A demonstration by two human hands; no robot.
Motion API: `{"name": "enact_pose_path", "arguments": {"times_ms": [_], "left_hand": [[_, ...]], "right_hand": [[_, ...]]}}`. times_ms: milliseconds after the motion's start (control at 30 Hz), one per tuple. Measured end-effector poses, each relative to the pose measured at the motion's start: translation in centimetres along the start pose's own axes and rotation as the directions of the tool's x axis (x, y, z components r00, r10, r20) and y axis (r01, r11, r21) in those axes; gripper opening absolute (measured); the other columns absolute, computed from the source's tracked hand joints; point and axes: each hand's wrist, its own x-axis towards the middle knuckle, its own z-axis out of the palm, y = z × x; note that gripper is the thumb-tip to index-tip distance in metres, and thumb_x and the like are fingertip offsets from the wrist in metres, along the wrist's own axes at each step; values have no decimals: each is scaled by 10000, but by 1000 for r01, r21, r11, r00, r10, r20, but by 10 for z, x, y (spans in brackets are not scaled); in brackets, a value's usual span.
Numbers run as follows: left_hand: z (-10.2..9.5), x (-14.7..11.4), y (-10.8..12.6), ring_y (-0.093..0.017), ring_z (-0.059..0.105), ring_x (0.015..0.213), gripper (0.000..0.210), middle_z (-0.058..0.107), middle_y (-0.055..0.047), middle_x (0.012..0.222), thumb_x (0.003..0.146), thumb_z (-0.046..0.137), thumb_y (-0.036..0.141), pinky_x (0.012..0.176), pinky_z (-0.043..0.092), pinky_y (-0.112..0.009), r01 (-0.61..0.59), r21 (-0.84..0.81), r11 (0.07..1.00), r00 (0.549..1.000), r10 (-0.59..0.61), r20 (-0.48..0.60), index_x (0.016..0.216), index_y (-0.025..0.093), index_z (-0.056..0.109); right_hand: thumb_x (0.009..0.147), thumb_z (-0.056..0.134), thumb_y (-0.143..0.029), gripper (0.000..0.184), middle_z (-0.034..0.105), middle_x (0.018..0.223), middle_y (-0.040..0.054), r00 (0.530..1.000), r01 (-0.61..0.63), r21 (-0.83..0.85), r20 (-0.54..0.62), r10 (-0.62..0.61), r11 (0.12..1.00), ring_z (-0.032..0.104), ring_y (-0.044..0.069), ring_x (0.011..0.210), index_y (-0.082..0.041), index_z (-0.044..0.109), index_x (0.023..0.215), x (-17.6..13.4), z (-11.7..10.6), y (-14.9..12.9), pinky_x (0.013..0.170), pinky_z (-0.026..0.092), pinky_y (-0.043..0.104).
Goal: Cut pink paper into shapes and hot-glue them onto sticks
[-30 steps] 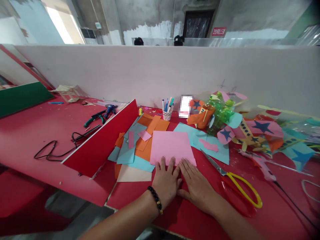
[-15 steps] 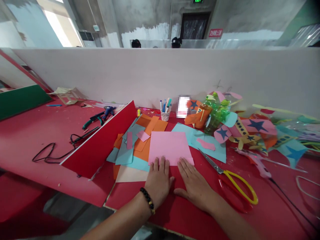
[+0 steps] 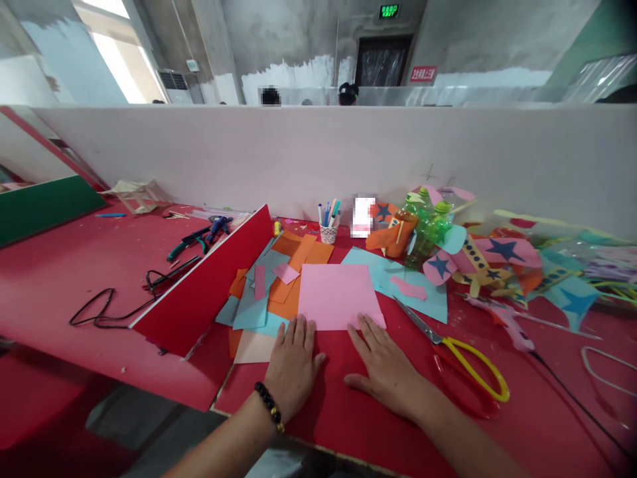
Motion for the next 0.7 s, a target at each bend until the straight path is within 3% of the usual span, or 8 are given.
{"name": "enact_pose_path", "arguments": {"times_ms": [133, 300, 700], "left_hand": [[-1, -1, 0, -336, 322, 1309, 498, 392, -153, 1404, 894, 399, 446, 1044, 216, -559, -37, -15, 999, 998, 36, -43, 1364, 284, 405], [-2, 0, -2, -346, 341, 1290, 480, 395, -165, 1397, 898, 385, 443, 1040, 202, -570, -37, -13, 999, 999, 36, -21, 1343, 272, 441], [-5, -1, -3, -338, 313, 1311, 503, 385, -163, 1405, 902, 355, 465, 1042, 173, -585, -35, -26, 999, 999, 35, -10, 1371, 288, 393]], "right_hand": [[762, 398, -724, 891, 118, 1518, 189, 997, -69, -10, -46, 69, 998, 46, 380, 1384, -167, 260, 1444, 12, -2, -29, 1079, 120, 583], [847, 297, -660, 809, 182, 1517, 127, 989, 146, 52, -23, -145, 988, 123, 252, 1399, -134, 204, 1454, 24, 2, -41, 1125, 139, 463], [811, 308, -704, 880, 171, 1514, 141, 990, -124, -93, -73, 117, 988, 149, 269, 1392, -102, 219, 1446, -16, 3, 41, 1106, 223, 454]]}}
